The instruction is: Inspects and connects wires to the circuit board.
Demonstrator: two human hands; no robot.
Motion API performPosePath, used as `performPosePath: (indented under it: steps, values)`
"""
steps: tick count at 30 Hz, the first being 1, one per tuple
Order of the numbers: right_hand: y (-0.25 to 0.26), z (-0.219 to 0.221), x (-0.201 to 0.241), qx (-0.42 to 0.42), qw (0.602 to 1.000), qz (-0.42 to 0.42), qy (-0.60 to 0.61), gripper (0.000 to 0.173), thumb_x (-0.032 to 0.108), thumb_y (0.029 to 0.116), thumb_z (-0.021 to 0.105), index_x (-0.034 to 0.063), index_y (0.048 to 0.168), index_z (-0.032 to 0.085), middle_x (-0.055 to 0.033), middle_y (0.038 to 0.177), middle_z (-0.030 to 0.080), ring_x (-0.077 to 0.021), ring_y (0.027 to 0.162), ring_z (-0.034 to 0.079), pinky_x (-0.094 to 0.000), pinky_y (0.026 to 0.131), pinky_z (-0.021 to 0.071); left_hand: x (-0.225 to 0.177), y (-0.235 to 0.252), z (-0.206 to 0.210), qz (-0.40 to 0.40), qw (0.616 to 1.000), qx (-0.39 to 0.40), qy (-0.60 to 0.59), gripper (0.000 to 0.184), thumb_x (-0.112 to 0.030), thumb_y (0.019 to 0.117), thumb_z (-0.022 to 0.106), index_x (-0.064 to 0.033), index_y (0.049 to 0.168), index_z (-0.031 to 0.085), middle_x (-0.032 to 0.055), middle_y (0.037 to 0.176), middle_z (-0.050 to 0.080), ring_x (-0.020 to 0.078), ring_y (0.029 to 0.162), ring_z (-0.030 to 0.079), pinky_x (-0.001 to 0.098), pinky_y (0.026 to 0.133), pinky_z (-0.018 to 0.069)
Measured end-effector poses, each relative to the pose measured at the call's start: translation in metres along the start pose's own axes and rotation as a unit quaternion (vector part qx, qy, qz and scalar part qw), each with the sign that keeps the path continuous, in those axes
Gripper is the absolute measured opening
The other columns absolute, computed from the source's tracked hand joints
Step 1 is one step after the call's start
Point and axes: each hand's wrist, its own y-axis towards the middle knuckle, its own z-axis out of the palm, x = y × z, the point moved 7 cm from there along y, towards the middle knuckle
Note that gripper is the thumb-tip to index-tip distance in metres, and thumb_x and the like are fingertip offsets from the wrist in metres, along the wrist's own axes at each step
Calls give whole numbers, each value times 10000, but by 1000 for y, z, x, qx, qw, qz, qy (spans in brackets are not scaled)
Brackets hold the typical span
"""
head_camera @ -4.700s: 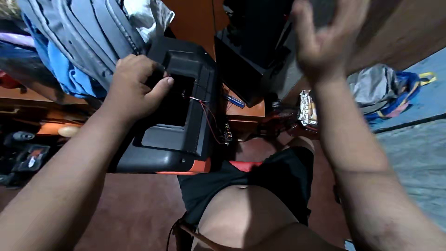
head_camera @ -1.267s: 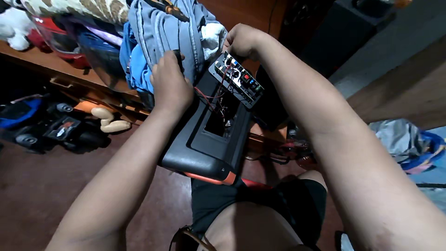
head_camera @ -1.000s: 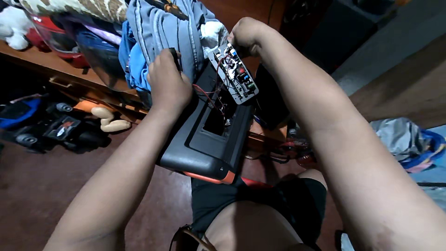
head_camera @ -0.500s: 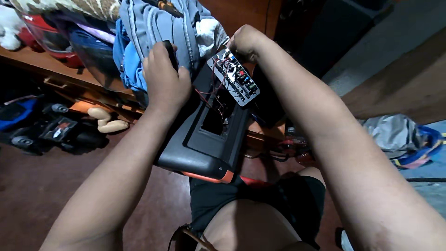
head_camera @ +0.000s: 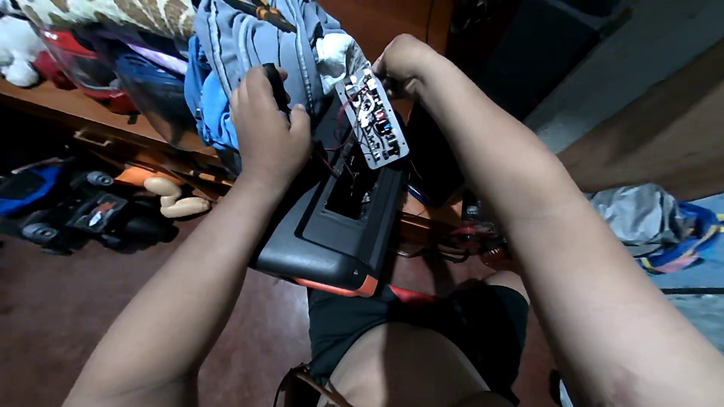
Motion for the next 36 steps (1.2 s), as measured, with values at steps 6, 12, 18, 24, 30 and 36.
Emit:
performPosePath:
  steps: [6, 12, 18, 24, 30, 36]
  values:
    - [1, -1, -10, -26, 999, -4, 46, 88, 122, 967, 573, 74, 968, 647, -21, 736, 617, -105, 560, 584, -266, 547, 538, 1, 0, -1, 3, 1000, 5, -7, 495, -266, 949, 522, -28, 1383, 513, 185, 1230, 621, 317, 1179, 579, 506, 1044, 427]
    - [-10, -5, -20, -22, 999, 4, 41, 71, 129, 943, 590, 76, 948, 636, -21, 728, 606, -104, 551, 574, -263, 536, 530, -9, -1, 3, 22, 1000, 15, -17, 481, -265, 955, 527, -38, 1378, 515, 170, 1210, 626, 292, 1133, 596, 487, 1018, 451]
    - [-14, -6, -31, -10, 999, 2, 37, 148, 143, 966, 564, 77, 1050, 666, -32, 784, 624, -104, 577, 580, -263, 558, 534, -7, 0, 3, 18, 999, 18, -32, 469, -252, 967, 512, -30, 1381, 512, 165, 1204, 625, 277, 1127, 595, 470, 1015, 453]
    - [-22, -6, -33, -6, 999, -31, 32, 176, 158, 992, 563, 66, 1110, 655, -48, 836, 637, -116, 594, 595, -274, 553, 540, -8, -1, 3, 21, 999, 18, -35, 479, -250, 952, 536, -30, 1377, 514, 173, 1218, 611, 274, 1107, 593, 459, 990, 461]
    - [-73, -32, -23, -154, 973, -162, -51, 379, 165, 948, 664, 64, 1310, 625, -125, 1183, 672, -194, 944, 685, -398, 824, 583, -6, -1, -1, 21, 998, 4, -53, 492, -226, 946, 546, -31, 1396, 502, 200, 1298, 569, 245, 1098, 593, 383, 923, 497]
    - [-184, 3, -23, -243, 901, -343, -110, 189, 156, 955, 653, 36, 1086, 717, -111, 1025, 668, -171, 870, 653, -336, 777, 567, -4, 0, -5, 46, 996, -22, -68, 494, -244, 961, 547, -13, 1394, 496, 212, 1298, 564, 243, 1112, 589, 366, 939, 496]
